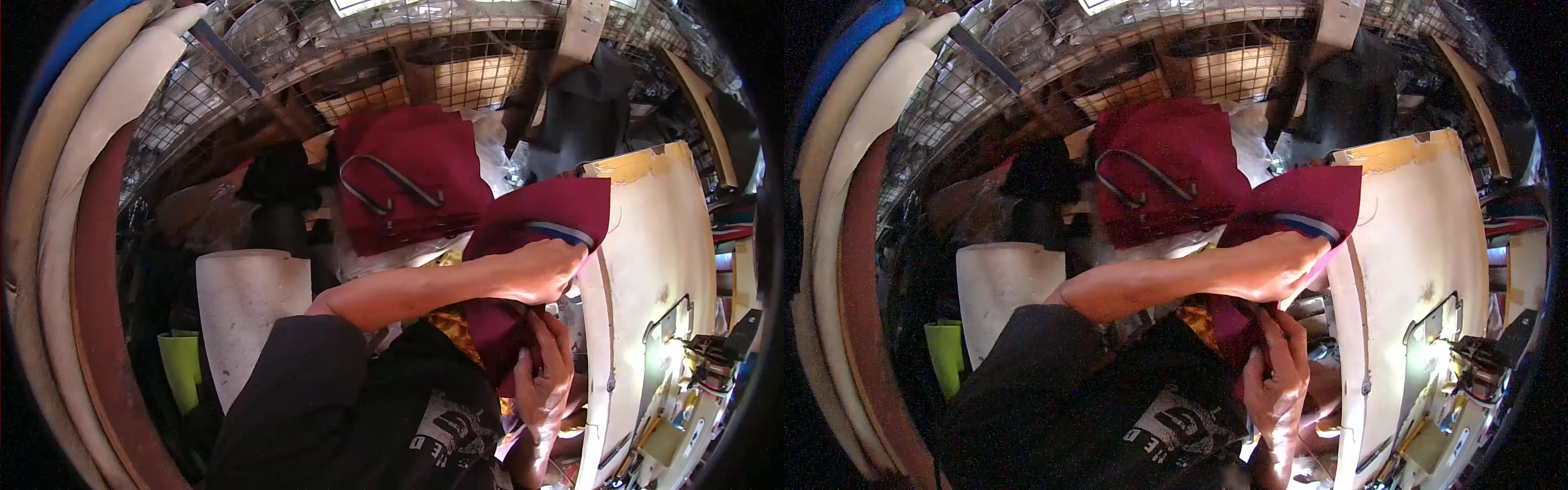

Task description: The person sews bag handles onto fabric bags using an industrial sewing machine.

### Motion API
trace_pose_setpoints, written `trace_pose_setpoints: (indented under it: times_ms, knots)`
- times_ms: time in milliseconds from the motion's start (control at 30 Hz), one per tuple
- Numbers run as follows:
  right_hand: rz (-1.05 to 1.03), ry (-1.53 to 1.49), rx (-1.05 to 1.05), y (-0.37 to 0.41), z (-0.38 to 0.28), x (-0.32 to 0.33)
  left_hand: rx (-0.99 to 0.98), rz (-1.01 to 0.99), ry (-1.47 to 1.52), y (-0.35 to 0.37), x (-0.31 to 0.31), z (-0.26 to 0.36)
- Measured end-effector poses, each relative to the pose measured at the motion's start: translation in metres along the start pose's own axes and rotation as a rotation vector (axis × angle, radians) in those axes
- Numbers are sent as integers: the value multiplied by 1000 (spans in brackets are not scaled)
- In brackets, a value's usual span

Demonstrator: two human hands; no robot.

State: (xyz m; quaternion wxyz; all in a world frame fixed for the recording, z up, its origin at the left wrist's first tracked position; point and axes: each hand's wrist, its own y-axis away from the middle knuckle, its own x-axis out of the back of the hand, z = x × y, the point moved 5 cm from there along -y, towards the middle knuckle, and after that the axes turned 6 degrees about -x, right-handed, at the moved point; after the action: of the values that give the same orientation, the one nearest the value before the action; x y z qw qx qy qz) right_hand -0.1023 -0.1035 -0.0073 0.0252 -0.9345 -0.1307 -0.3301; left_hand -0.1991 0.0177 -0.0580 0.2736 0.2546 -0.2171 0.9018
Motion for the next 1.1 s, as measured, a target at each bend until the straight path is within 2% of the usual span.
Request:
trace_pose_setpoints:
  times_ms: [167,367,567,767,867,900,1000,1033,1100]
  knots:
    - [19,-56,-25,3,4,-3,30,46,52,1,1,5]
    - [-1,-63,-52,6,6,-3,-219,195,4,8,-4,15]
    - [-17,-89,-31,6,7,-8,-22,130,84,14,1,13]
    - [-13,-69,-46,9,9,-6,-10,204,77,16,-3,17]
    - [-7,-41,-60,12,10,-3,-84,301,84,17,-3,25]
    - [-5,-39,-55,14,12,-3,-28,277,128,18,-7,23]
    - [-10,-68,-100,20,18,-4,-47,357,114,25,-11,25]
    - [-13,-84,-122,21,20,-4,48,334,179,26,-16,18]
    - [-17,-78,-96,22,21,-4,37,389,223,30,-18,16]
